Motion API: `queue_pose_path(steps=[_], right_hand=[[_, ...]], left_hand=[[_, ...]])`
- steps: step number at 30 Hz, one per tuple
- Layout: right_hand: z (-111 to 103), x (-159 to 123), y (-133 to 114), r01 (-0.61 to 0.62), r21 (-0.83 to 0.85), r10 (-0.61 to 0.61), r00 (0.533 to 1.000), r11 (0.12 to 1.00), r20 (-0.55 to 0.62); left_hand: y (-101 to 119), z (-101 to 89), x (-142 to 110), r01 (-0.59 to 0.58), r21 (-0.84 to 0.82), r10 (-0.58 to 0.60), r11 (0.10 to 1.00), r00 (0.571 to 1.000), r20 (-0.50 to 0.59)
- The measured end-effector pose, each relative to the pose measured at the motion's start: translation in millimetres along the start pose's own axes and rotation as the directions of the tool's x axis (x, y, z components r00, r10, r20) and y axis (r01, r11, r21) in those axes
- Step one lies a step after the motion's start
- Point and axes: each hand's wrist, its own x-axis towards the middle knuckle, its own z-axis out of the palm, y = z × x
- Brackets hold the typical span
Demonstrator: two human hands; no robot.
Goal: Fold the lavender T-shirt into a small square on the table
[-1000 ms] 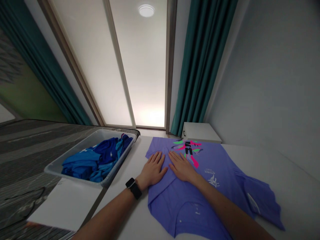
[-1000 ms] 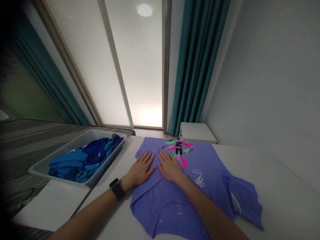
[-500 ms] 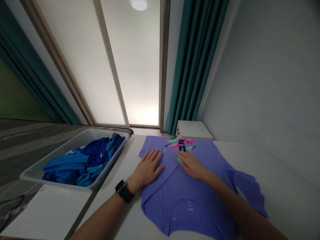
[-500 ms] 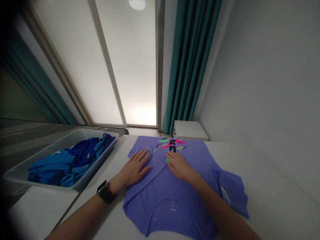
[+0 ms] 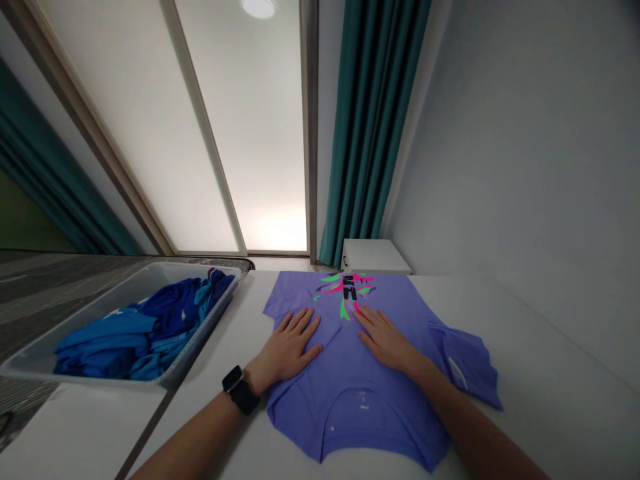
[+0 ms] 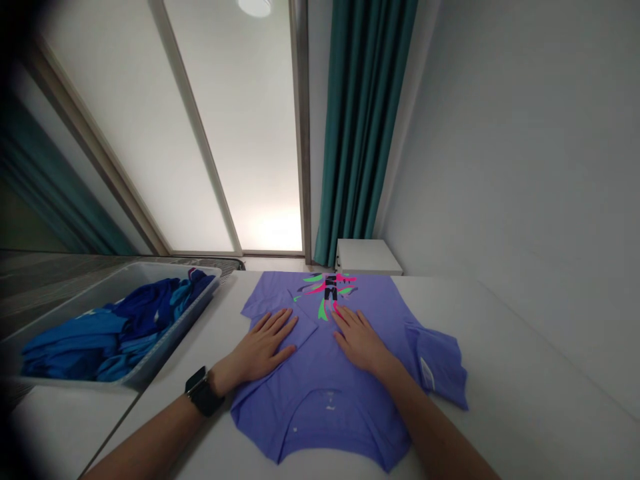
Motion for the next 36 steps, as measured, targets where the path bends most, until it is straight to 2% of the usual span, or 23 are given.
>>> queue_pose_path(steps=[6, 9, 15, 20, 25, 30, 33, 36], right_hand=[[-6, -8, 36, -0.046, 0.046, 0.053, 0.987, 0.998, -0.152], [-7, -10, 42, -0.069, 0.013, 0.07, 0.988, 0.998, -0.14], [-3, -13, 3, 0.016, 0.016, -0.015, 0.998, 1.0, -0.068], [-2, -17, -23, 0.051, 0.01, -0.051, 0.999, 0.999, 0.01], [-7, -18, -35, 0.058, -0.031, -0.057, 0.998, 0.998, 0.027], [-5, -19, -44, 0.109, -0.02, -0.109, 0.994, 0.994, 0.006], [1, -19, -42, 0.115, 0.005, -0.115, 0.993, 0.993, 0.008], [5, -19, -37, 0.123, 0.015, -0.123, 0.992, 0.992, -0.002]], left_hand=[[5, -17.0, 4, -0.031, -0.013, 0.031, 0.999, 0.998, -0.052], [9, -22.0, 5, -0.034, -0.047, 0.032, 0.998, 0.998, -0.057], [15, -10.8, 2, -0.11, -0.079, 0.114, 0.991, 0.993, 0.042], [17, -10.8, 1, -0.113, -0.079, 0.118, 0.99, 0.992, 0.051], [16, -13.4, 2, -0.117, -0.118, 0.128, 0.986, 0.988, 0.089], [20, -18.7, 0, -0.122, -0.14, 0.132, 0.983, 0.989, 0.061], [20, -27.0, -12, -0.138, -0.141, 0.148, 0.98, 0.987, 0.064], [14, -37.8, -37, -0.13, -0.135, 0.139, 0.982, 0.988, 0.061]])
